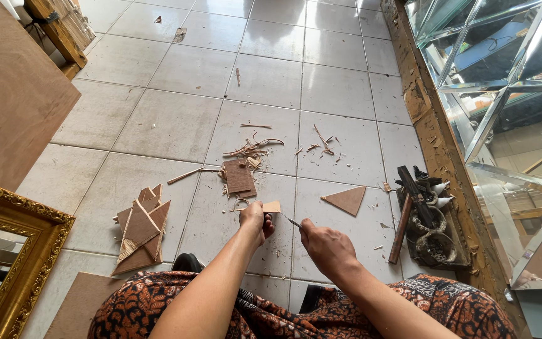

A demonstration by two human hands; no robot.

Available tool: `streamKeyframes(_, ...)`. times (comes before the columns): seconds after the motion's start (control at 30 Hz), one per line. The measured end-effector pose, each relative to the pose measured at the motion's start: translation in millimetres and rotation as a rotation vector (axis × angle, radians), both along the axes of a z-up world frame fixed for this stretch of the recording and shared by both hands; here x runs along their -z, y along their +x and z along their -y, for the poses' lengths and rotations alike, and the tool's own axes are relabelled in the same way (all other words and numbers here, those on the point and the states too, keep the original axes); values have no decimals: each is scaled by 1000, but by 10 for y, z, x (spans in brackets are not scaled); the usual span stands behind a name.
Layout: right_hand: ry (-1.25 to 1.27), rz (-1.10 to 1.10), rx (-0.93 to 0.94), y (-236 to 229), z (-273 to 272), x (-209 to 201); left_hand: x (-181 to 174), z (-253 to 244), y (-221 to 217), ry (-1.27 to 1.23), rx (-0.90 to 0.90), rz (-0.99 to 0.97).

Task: The person sits on the floor and uses a knife to carve and shape small triangular wooden pieces. They repeatedly hold the wood, shave off thin layers, and place the finished pieces into a pile.

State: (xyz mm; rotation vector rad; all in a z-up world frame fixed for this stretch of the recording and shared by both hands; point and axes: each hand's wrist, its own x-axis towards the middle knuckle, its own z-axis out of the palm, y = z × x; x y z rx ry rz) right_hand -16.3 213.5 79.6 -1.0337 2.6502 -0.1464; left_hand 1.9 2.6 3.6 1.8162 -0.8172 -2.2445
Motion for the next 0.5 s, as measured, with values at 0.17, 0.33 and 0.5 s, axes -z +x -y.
streamKeyframes(0.17, 53, 24, -35, 18, -8, 11, 68, -4, 29, 31, -4, 24)
streamKeyframes(0.33, 42, 4, -71, -21, 18, 129, 111, 42, 17, 43, 3, 35)
streamKeyframes(0.5, -6, -27, -114, -54, 25, 62, 531, 54, -36, -116, 56, -43)
